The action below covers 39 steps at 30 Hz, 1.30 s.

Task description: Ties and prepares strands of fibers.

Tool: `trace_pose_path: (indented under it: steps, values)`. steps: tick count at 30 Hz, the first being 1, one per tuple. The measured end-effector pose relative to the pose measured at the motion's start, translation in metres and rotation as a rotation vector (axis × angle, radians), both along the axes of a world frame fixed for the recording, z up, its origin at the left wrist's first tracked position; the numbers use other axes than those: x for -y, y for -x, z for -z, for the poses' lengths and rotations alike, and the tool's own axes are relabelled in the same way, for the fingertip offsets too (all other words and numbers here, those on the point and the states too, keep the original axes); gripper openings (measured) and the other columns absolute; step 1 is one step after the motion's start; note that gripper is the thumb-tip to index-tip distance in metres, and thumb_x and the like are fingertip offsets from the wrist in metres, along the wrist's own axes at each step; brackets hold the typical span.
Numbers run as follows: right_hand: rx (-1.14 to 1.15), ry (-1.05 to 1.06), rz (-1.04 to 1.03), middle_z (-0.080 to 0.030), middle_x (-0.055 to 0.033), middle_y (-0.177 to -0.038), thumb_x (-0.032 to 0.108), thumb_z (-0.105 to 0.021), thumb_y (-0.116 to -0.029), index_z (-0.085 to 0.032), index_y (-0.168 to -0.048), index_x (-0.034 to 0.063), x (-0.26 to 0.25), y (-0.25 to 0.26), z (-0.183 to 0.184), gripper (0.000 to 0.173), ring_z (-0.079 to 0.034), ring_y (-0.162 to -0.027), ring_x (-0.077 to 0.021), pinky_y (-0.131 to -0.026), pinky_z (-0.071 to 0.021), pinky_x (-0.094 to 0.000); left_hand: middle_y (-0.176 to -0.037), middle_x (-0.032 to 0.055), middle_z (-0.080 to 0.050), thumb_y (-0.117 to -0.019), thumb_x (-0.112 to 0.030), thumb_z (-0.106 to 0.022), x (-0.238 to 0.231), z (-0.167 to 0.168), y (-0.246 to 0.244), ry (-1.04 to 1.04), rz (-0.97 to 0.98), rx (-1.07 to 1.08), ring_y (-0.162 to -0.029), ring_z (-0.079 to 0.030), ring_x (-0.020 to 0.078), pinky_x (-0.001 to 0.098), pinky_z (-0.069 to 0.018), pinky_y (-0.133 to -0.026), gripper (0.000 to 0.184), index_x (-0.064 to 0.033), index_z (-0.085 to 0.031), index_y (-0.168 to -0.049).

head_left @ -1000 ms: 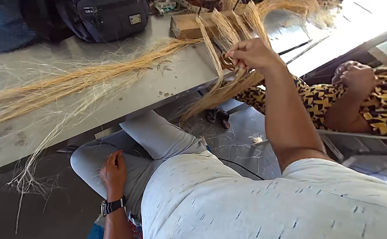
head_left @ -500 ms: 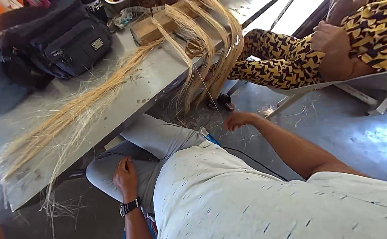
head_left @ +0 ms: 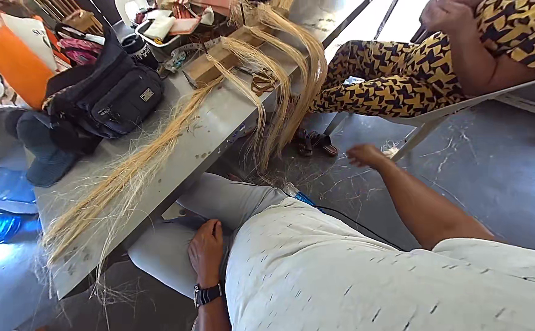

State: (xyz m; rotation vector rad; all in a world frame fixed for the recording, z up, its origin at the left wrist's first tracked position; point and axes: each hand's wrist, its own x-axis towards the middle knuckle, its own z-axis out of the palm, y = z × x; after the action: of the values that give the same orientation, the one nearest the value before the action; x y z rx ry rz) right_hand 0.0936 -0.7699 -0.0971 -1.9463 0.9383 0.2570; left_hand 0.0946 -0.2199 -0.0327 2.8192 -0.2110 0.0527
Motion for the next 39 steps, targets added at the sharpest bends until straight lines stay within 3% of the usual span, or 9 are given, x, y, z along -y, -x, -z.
trace_pose_path:
  steps: [2, 6, 10, 13, 16, 21, 32, 35, 39]
  values:
    - [0.264, 0.153, -0.045, -0.069, -0.0286, -0.111, 0.019, -0.05, -0.1085, -0.065, -0.122, -0.0071, -0.01, -0.049, -0.047, 0.033, -0.069, -0.1, -0.0419, -0.091, -0.0535, -0.0615, -0.101, 0.0113, -0.077, -0.1052, -0.03, -0.053, -0.002, 0.005, -0.002, -0.031, -0.003, -0.051, -0.095, -0.074, 0.032, 0.0598, -0.0566, -0.081, 0.03, -0.0131, -0.077, -0.111]
    - [0.574, 0.281, -0.281, -0.07, -0.0217, -0.109, 0.026, -0.05, -0.1094, -0.067, -0.122, -0.0015, -0.082, -0.133, -0.169, 0.034, -0.07, -0.092, -0.0332, -0.087, -0.0564, -0.0551, -0.105, 0.0113, -0.077, -0.1058, -0.031, -0.053, -0.007, 0.004, -0.007, -0.012, -0.029, -0.066, -0.099, -0.074, 0.0329, 0.0602, -0.0561, -0.085, 0.031, -0.0134, -0.077, -0.113]
    - [0.696, 0.538, -0.494, -0.069, -0.0208, -0.118, 0.029, -0.056, -0.1053, -0.068, -0.125, 0.0022, -0.161, -0.196, -0.222, 0.035, -0.067, -0.108, -0.0357, -0.096, -0.0523, -0.0579, -0.103, 0.0099, -0.077, -0.1061, -0.032, -0.051, -0.008, 0.005, -0.016, 0.028, 0.015, -0.044, -0.097, -0.074, 0.0317, 0.0588, -0.0569, -0.083, 0.032, -0.0143, -0.077, -0.113]
    - [0.489, 0.651, -0.461, -0.055, -0.0282, -0.138, 0.047, -0.066, -0.0975, -0.058, -0.138, 0.0012, -0.207, -0.222, -0.225, 0.061, -0.061, -0.117, -0.0469, -0.094, -0.05, -0.0666, -0.104, 0.0096, -0.076, -0.1061, -0.033, -0.05, -0.003, 0.008, -0.027, 0.044, 0.051, -0.062, -0.098, -0.074, 0.0303, 0.0571, -0.0569, -0.085, 0.033, -0.0143, -0.076, -0.113]
    - [0.331, 0.68, -0.385, -0.047, -0.0332, -0.144, 0.037, -0.068, -0.0961, -0.057, -0.134, -0.0058, -0.228, -0.23, -0.215, 0.058, -0.063, -0.112, -0.0503, -0.089, -0.0515, -0.0675, -0.108, 0.0091, -0.076, -0.1068, -0.034, -0.048, 0.004, 0.007, -0.038, 0.042, 0.078, -0.118, -0.104, -0.072, 0.0294, 0.0554, -0.0557, -0.089, 0.035, -0.0151, -0.075, -0.116]
    - [0.39, 0.674, -0.33, -0.06, -0.0303, -0.129, 0.019, -0.057, -0.0994, -0.07, -0.111, -0.0022, -0.203, -0.223, -0.198, 0.028, -0.063, -0.112, -0.0484, -0.088, -0.0511, -0.0693, -0.113, 0.0092, -0.075, -0.1078, -0.036, -0.044, 0.013, 0.003, -0.053, 0.037, 0.122, -0.185, -0.108, -0.071, 0.0283, 0.0542, -0.0542, -0.093, 0.037, -0.0161, -0.073, -0.12]
    - [0.277, 0.605, -0.356, -0.063, -0.0312, -0.122, 0.024, -0.063, -0.0999, -0.071, -0.115, 0.001, -0.152, -0.157, -0.183, 0.029, -0.059, -0.116, -0.0521, -0.09, -0.0465, -0.0739, -0.117, 0.0096, -0.073, -0.1079, -0.038, -0.042, 0.019, -0.001, -0.063, -0.01, 0.13, -0.249, -0.114, -0.068, 0.0285, 0.0554, -0.0524, -0.096, 0.04, -0.0148, -0.072, -0.118]
    - [0.347, 0.581, -0.423, -0.062, -0.0305, -0.128, 0.027, -0.062, -0.1018, -0.067, -0.127, 0.0017, -0.166, -0.14, -0.18, 0.036, -0.057, -0.122, -0.052, -0.096, -0.0438, -0.0746, -0.116, 0.0098, -0.073, -0.108, -0.039, -0.041, 0.019, -0.003, -0.057, -0.023, 0.113, -0.266, -0.113, -0.068, 0.0299, 0.0567, -0.0523, -0.095, 0.04, -0.0155, -0.072, -0.118]
    - [0.633, 0.6, -0.679, -0.067, -0.0247, -0.117, 0.024, -0.057, -0.1059, -0.069, -0.122, 0.0026, -0.199, -0.134, -0.176, 0.029, -0.063, -0.109, -0.0459, -0.094, -0.0475, -0.069, -0.11, 0.0094, -0.074, -0.1075, -0.037, -0.044, 0.005, 0.01, -0.052, 0.038, 0.068, -0.215, -0.108, -0.07, 0.0293, 0.0566, -0.0543, -0.091, 0.037, -0.0157, -0.074, -0.113]
